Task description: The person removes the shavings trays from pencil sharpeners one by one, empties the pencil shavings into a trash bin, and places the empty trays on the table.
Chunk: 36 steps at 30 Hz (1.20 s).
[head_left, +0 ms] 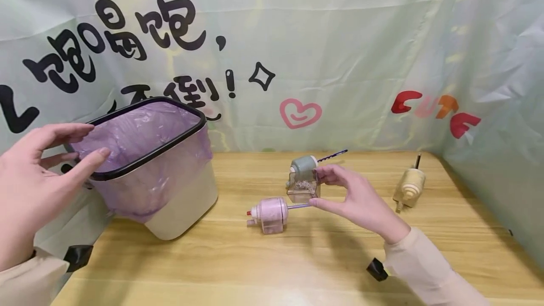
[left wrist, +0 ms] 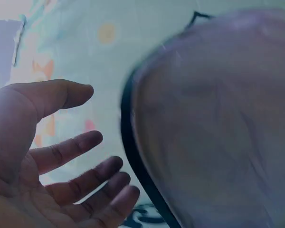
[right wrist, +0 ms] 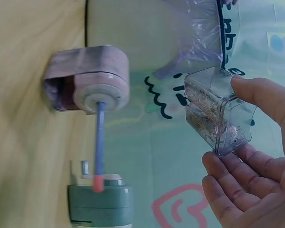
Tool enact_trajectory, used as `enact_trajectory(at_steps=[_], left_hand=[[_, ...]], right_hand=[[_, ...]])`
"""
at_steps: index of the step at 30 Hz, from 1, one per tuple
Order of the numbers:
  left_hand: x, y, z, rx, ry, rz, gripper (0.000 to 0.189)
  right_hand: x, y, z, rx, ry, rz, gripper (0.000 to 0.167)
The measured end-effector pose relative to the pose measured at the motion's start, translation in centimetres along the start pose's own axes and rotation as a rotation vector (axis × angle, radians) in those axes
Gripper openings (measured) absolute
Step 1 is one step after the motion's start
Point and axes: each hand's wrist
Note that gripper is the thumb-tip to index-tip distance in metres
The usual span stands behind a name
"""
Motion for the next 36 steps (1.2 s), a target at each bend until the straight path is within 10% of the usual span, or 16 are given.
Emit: enact_trajectory(at_steps=[10, 18, 27, 36], left_hand=[[-4.8, -1.7, -0.5, 0.097, -0.083, -0.275, 0.058], [-7.5, -2.1, -0.9, -0.021, -0.243, -0.360, 0.074], [-8.9, -2.0, -0.7, -0.164, -0.213, -0.388, 0.084], [-8.0, -1.7, 0.0, -0.163, -0.219, -0.366, 0.083]], right_hand=[[-1.3, -3.3, -0.7, 0.023, -0.024, -0.030, 0.056], [-2.6, -6.0, -0.5, 0.023, -0.119, -0.028, 0.058], [-4.5, -8.1, 0.0, 0.030, -0.180, -0.051, 0.060], [-6.0, -10.4, -0.3, 0.034, -0.196, -0.095, 0.058]])
Point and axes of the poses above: each hand's wrist, its own y-axis away from the middle knuckle, its own z-axis out of the palm, x = y × z, and after that the axes turned 7 degrees about -z, right-handed
